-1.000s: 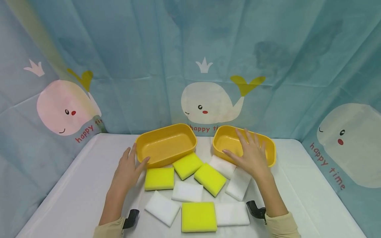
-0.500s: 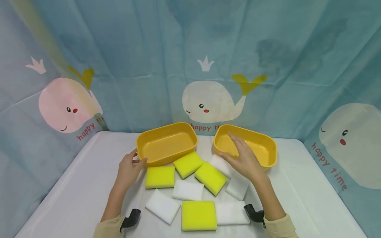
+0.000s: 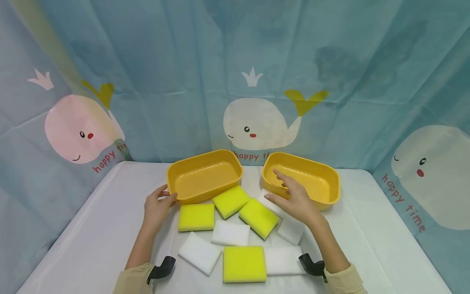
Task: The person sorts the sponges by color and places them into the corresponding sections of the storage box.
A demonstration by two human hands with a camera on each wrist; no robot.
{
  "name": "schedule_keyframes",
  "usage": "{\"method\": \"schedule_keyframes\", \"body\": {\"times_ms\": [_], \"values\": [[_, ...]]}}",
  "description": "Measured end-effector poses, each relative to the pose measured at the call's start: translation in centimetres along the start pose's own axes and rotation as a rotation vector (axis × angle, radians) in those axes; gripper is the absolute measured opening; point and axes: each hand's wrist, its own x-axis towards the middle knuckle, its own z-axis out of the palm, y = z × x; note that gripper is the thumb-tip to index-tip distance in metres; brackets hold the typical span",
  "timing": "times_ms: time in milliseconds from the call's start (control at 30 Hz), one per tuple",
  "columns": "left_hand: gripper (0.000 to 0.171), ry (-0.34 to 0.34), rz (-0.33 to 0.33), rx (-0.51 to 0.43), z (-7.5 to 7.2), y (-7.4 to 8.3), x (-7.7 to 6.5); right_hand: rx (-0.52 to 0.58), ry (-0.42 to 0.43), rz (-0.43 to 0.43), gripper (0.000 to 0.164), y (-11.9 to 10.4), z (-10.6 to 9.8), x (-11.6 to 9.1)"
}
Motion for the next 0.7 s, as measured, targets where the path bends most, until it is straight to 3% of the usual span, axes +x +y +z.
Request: {"method": "schedule_keyframes", "body": {"times_ms": [167, 333, 700], "values": [[0.062, 0.006, -0.047, -0.184, 0.2, 0.0, 0.1, 0.009, -0.049, 0.032, 0.084, -0.3, 0.6, -0.1], [0.062, -0.015, -0.099, -0.285, 0.1, -0.1, 0.2, 0.012, -0.092, 0.056, 0.084, -0.5, 1.3, 0.0], [0.064, -0.037, -0.144, -0.341, -0.1, -0.2, 0.2, 0.008, -0.159, 0.008, 0.081, -0.5, 2.3, -0.1]]}}
